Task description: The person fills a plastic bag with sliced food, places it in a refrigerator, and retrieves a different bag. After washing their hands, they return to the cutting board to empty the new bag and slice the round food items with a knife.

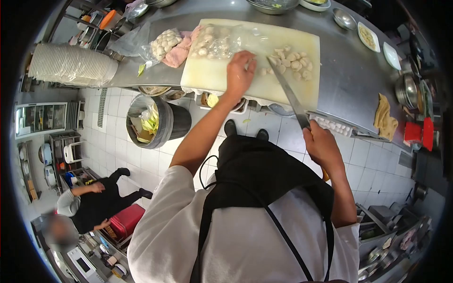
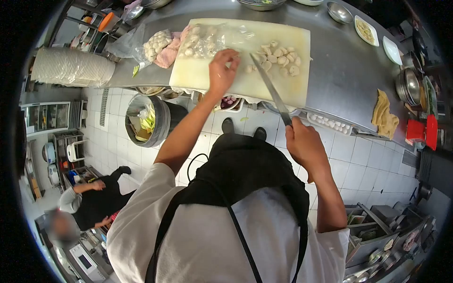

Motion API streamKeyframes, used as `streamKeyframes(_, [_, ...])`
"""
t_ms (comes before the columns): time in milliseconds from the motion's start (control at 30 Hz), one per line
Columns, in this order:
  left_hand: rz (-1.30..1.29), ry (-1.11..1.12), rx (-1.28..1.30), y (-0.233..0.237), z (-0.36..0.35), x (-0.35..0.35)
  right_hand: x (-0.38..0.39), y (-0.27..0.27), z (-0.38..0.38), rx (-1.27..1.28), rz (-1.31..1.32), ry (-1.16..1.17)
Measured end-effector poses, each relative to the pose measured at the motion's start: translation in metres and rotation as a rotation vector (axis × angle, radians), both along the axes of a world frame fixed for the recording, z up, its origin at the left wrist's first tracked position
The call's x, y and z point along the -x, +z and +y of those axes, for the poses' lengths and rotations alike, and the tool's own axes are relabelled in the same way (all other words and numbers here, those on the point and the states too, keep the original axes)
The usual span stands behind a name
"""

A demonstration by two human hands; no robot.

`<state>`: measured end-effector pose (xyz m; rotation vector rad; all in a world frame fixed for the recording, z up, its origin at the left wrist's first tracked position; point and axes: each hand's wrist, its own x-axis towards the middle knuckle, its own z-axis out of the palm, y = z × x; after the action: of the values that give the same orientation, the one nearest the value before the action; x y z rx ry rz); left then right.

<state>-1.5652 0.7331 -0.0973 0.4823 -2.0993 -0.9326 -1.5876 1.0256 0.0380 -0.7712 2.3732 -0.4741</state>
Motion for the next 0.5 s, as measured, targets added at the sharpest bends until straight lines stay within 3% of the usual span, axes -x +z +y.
streamKeyframes(167, [-0.322, -0.146, 0.241, 0.009, -0.042, 0.014, -0.015, -0.022, 0.004, -0.016, -0.115, 0.053])
streamKeyframes(267, [-0.461, -0.206, 0.347, 0.008, -0.051, 0.023, -0.009, -0.060, 0.007, 0.081, 0.015, 0.071])
streamKeyframes(300, [-0.446, -0.205, 0.372, -0.001, -0.056, 0.028, -0.004, -0.057, 0.003, -0.034, -0.035, 0.039])
streamKeyframes(500, [-0.434, -0.273, 0.089, 0.018, -0.027, 0.006, 0.010, -0.055, -0.005, 0.069, 0.043, 0.024])
